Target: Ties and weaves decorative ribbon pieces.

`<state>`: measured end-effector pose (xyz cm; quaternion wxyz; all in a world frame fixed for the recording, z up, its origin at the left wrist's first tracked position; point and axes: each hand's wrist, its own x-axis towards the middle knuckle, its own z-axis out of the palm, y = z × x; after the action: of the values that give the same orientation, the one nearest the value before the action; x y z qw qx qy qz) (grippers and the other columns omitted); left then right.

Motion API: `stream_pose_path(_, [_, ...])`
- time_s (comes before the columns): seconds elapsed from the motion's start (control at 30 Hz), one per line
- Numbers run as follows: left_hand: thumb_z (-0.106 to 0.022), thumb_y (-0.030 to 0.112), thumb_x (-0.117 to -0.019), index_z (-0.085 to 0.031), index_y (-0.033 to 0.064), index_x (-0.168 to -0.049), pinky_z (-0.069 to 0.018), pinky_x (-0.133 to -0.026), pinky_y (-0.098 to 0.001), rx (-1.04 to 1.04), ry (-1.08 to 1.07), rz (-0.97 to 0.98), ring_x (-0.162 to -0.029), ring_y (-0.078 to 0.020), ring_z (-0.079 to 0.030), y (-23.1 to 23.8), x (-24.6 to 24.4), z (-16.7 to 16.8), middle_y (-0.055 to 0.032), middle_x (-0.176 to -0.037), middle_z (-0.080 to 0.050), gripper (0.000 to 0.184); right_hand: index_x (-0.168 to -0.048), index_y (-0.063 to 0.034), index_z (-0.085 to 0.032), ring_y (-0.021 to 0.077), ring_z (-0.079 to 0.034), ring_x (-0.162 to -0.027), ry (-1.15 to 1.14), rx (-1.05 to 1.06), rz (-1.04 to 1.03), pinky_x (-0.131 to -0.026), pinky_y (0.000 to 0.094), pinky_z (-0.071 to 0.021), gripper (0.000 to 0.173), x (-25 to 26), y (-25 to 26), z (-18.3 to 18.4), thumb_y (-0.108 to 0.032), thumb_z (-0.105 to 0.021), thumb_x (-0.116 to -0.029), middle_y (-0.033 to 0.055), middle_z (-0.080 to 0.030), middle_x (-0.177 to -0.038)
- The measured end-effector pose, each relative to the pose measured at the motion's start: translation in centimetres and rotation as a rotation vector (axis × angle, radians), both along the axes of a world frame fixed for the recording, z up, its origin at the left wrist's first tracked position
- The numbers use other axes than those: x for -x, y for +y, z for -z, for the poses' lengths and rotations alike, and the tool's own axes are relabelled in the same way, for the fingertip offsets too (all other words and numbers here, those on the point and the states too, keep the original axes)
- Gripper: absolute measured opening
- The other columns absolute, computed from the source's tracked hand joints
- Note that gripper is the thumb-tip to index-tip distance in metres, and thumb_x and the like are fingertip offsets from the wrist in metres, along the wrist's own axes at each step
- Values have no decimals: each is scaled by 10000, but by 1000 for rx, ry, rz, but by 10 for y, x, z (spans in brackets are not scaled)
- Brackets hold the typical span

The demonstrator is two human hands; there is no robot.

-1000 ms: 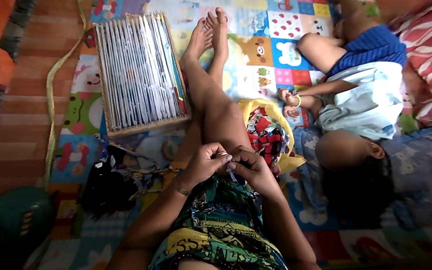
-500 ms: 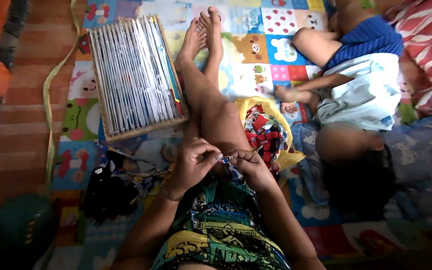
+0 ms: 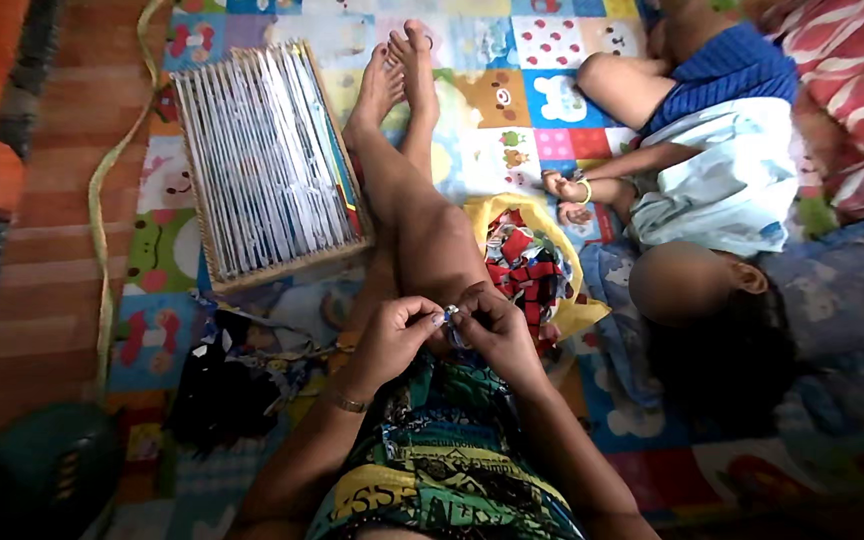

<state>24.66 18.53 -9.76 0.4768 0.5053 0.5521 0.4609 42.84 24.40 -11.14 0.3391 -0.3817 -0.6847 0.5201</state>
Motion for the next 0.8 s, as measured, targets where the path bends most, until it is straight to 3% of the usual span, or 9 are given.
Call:
stream_pose_path(0.27, [-649, -1, -935, -713, 37, -907, -587, -747, -219, 119, -326, -28, -746, -42, -689, 3, -8, 0, 42, -797, -718, 80, -817, -35, -686, 18, -585, -752, 62, -56, 38, -633, 153, -495, 147, 1, -2, -2, -117, -648, -933, 42, -639, -952])
stream_pose_path(0.47, [-731, 29, -880, -719, 49, -874, -569, -732, -189, -42, -172, -64, -754, -4, -663, 3, -9, 9, 63, -809, -703, 24, -877, -30, -731, 18, -595, -807, 38, -93, -16, -692, 161, -509, 152, -3, -3, -3, -120, -628, -944, 41, -650, -993])
stream_pose_path(0.57, [-783, 63, -848, -702, 44, -911, -564, -758, -192, -146, -114, -100, -791, -6, -654, 4, -9, 18, 52, -843, -693, 104, -895, -28, -738, 16, -594, -821, 40, -91, -45, -708, 160, -507, 166, -5, -3, -4, -123, -619, -960, 39, -652, -1002])
stream_pose_path(0.63, [-806, 71, -823, -697, 40, -1007, -582, -773, -222, -182, -118, -114, -844, -36, -673, 6, -8, 23, 21, -933, -707, 216, -903, -20, -739, 14, -603, -834, 50, -88, -66, -714, 152, -515, 171, -6, -3, -5, -111, -608, -964, 46, -656, -1014])
stream_pose_path(0.73, [-805, 121, -842, -703, 42, -1216, -554, -912, -273, -295, -80, -64, -1094, -95, -637, 7, -4, 30, -36, -1236, -667, 396, -915, -14, -739, 5, -594, -857, 35, -95, -105, -732, 141, -502, 181, -7, -3, -5, -107, -594, -970, 46, -650, -1009])
stream_pose_path(0.77, [-794, 123, -863, -718, 35, -1209, -546, -973, -297, -351, -71, -30, -1164, -117, -625, 7, -2, 31, -53, -1270, -667, 365, -913, -12, -736, 0, -594, -871, 30, -96, -118, -746, 137, -501, 178, -7, -3, -5, -105, -596, -973, 44, -652, -1007])
stream_pose_path(0.8, [-785, 114, -875, -745, 25, -1134, -549, -993, -319, -410, -59, -12, -1163, -137, -639, 8, -1, 32, -64, -1213, -698, 277, -901, -7, -728, -5, -596, -874, 30, -98, -126, -751, 132, -502, 176, -7, -3, -5, -101, -599, -975, 45, -653, -1001])
